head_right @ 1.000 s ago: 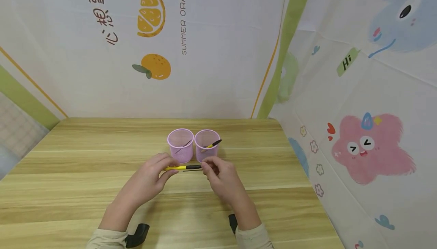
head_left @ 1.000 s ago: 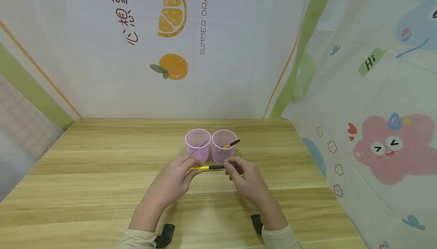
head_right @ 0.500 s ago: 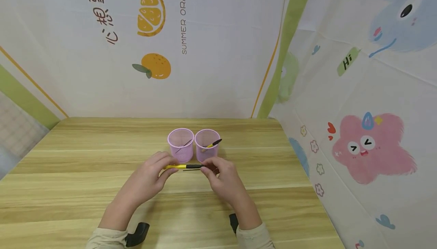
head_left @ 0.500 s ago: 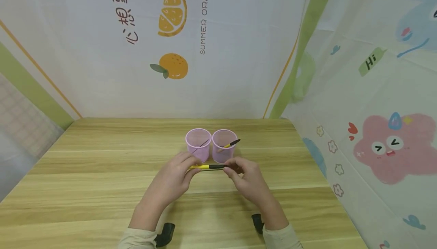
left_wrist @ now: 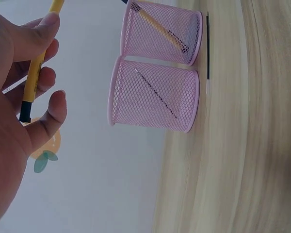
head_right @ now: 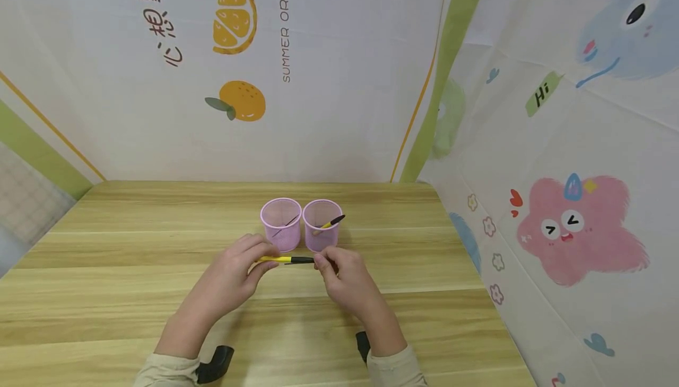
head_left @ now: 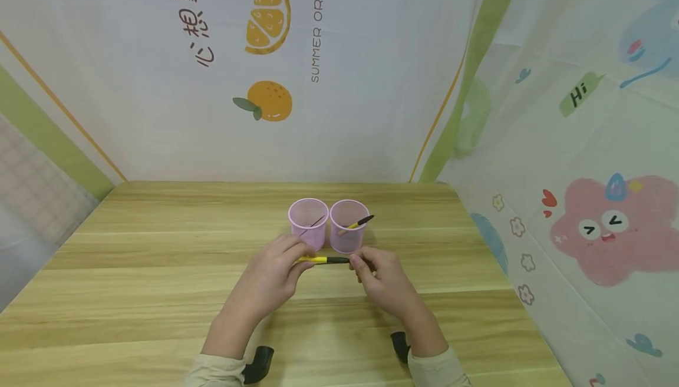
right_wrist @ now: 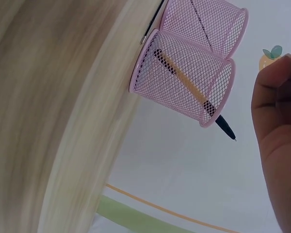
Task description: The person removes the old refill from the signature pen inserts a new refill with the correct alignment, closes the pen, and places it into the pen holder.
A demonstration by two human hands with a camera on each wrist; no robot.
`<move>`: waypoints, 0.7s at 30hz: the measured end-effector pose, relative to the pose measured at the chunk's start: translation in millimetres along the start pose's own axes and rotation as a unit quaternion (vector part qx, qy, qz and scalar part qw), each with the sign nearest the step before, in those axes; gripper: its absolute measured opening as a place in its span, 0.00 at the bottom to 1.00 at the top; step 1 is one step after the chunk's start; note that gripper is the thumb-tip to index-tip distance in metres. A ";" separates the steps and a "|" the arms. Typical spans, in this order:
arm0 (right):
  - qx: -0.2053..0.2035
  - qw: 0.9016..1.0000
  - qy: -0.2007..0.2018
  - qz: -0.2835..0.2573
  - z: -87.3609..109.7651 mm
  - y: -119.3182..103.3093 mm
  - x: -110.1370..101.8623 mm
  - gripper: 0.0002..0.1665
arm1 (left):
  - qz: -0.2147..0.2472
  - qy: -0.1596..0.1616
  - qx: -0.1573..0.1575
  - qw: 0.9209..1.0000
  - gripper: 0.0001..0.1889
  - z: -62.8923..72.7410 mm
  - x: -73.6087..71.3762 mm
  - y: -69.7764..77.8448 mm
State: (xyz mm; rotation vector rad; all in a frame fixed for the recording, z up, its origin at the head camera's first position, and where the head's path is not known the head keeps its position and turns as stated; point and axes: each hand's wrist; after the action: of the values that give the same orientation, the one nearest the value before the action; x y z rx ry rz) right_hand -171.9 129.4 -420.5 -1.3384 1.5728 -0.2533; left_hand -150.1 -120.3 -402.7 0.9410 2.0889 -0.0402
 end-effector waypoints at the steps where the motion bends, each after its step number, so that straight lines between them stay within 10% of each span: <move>1: 0.000 1.000 -0.001 0.000 0.0 0.1 0.3 0.15 | 0.002 0.000 -0.001 1.000 0.10 -0.1 0.2 0.6; 9: 0.014 1.000 -0.001 -0.012 1.5 -1.7 -0.1 0.16 | 0.001 -0.007 -0.018 1.000 0.10 0.3 -1.4 3.4; 21: -0.079 0.996 0.051 -0.008 3.3 3.6 -0.7 0.03 | -0.004 0.014 -0.003 1.000 0.12 -0.2 -2.3 3.2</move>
State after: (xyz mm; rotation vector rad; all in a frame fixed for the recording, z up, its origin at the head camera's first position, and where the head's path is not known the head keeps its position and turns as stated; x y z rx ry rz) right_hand -171.7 132.7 -424.1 -1.4805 1.6960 -0.2141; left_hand -147.2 -119.3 -400.0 0.9341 2.1170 -0.0242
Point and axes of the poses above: each hand's wrist, its own z-axis away from the middle knuckle, its own x-axis out of the palm, y = z × x, and after that the axes turned 4 degrees about -x, right-handed
